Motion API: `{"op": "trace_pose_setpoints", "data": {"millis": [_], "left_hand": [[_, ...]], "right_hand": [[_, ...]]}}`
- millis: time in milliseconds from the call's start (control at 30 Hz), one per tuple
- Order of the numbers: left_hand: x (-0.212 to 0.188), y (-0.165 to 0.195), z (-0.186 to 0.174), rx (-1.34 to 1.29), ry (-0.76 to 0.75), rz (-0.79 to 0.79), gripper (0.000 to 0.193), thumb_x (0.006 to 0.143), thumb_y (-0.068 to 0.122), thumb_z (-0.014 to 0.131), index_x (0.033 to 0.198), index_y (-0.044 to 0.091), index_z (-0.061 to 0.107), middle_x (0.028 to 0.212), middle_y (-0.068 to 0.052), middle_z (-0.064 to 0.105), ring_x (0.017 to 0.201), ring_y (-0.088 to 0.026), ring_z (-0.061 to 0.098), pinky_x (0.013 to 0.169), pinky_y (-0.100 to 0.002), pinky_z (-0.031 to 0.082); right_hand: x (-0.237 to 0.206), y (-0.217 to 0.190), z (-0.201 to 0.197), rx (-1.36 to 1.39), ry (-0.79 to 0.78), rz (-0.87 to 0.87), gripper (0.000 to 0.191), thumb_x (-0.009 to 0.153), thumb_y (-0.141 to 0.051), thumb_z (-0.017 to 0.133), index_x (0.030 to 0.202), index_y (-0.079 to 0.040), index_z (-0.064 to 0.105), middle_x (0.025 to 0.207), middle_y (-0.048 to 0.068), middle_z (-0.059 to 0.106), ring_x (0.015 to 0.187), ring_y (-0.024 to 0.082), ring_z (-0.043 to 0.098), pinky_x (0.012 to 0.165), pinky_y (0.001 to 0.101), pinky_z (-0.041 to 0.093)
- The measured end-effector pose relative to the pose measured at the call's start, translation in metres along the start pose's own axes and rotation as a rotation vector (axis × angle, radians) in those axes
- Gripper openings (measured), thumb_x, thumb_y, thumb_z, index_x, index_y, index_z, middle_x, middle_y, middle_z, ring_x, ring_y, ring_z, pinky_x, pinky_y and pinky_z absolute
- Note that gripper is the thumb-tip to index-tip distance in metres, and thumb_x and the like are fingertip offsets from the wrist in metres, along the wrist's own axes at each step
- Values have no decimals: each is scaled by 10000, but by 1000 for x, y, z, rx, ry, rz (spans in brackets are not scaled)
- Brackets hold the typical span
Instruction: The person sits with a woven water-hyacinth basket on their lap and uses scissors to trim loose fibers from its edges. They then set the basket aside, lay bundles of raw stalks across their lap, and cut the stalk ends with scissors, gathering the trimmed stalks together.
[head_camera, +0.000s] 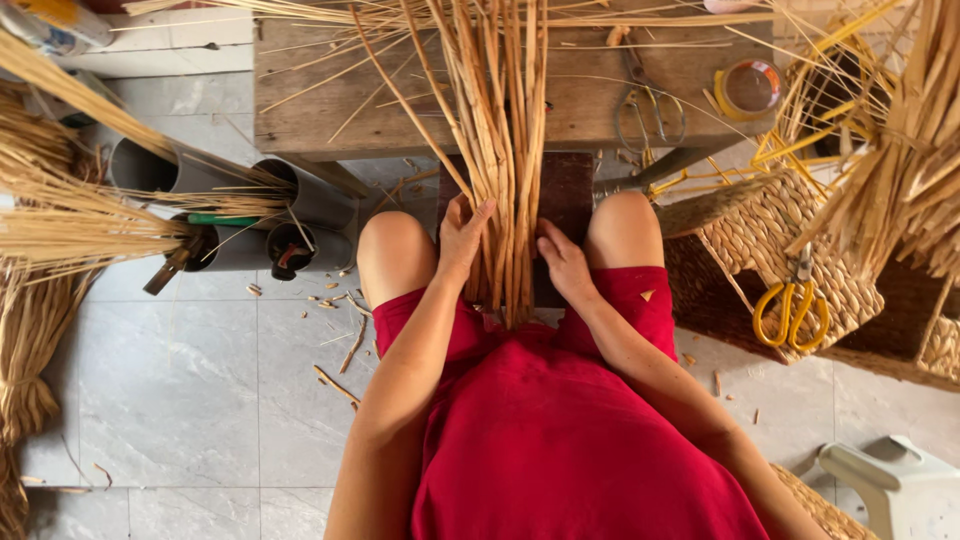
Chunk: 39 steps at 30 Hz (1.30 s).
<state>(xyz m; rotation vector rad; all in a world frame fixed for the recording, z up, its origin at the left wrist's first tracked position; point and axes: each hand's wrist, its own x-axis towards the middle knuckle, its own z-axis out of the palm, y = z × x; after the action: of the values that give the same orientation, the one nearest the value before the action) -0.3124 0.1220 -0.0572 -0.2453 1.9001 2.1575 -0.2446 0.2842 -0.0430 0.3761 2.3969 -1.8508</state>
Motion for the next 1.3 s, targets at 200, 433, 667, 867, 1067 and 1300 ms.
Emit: {"op": "trace_pose_setpoints", "data": {"millis": [200, 433, 667, 867, 1067, 1300], "left_hand": [[20, 4, 24, 107, -239, -281, 633, 779, 415, 861, 1253, 48, 656, 1111, -79, 712, 1000, -176, 678, 856, -331, 550], [16, -9, 34, 55, -232, -241, 353, 763, 145, 881, 1062, 8, 753, 932, -85, 757, 822, -179, 714, 730, -312, 582], [12, 27, 9, -95, -244, -193, 315, 778, 71, 849, 1064, 1, 739, 908, -108, 769, 778, -207, 751, 726, -347, 644], [-25, 105, -73, 163, -326, -76, 301, 806, 146, 843, 1052, 28, 717, 833, -60, 721, 706, -153, 680, 623, -293, 553], [-64, 116, -135, 104, -364, -5, 315, 849, 234, 824, 1038, 30, 677, 789, -36, 687, 692, -135, 669, 604, -300, 567], [-104, 89, -187, -135, -257, -40, 356, 852, 199, 817, 1114, 27, 648, 758, -70, 642, 650, -158, 603, 570, -290, 495]], "right_hand": [[-2, -2, 4, -36, -249, -57, 523, 1008, -134, 520, 1519, -55, 445, 1419, 187, 618, 1319, 268, 588, 1112, 346, 423], [-10, 1, -2, -103, -320, -69, 484, 1019, -165, 548, 1484, -50, 479, 1359, 174, 654, 1275, 286, 625, 1069, 379, 475], [-34, 32, -58, 104, -113, -117, 389, 995, -77, 617, 1382, -36, 613, 1238, 126, 716, 1104, 197, 695, 953, 333, 557], [-29, 50, -142, 134, 276, -119, 238, 1047, -30, 615, 1268, -41, 702, 1086, 50, 738, 993, 129, 679, 887, 284, 559], [43, 19, -167, -355, 475, -202, 244, 1014, -76, 692, 1258, -75, 696, 1084, 108, 703, 895, 216, 671, 789, 333, 529], [107, -18, -133, -828, 420, -302, 516, 845, -183, 852, 1312, -102, 647, 1256, 190, 575, 1195, 455, 510, 970, 515, 468]]}}
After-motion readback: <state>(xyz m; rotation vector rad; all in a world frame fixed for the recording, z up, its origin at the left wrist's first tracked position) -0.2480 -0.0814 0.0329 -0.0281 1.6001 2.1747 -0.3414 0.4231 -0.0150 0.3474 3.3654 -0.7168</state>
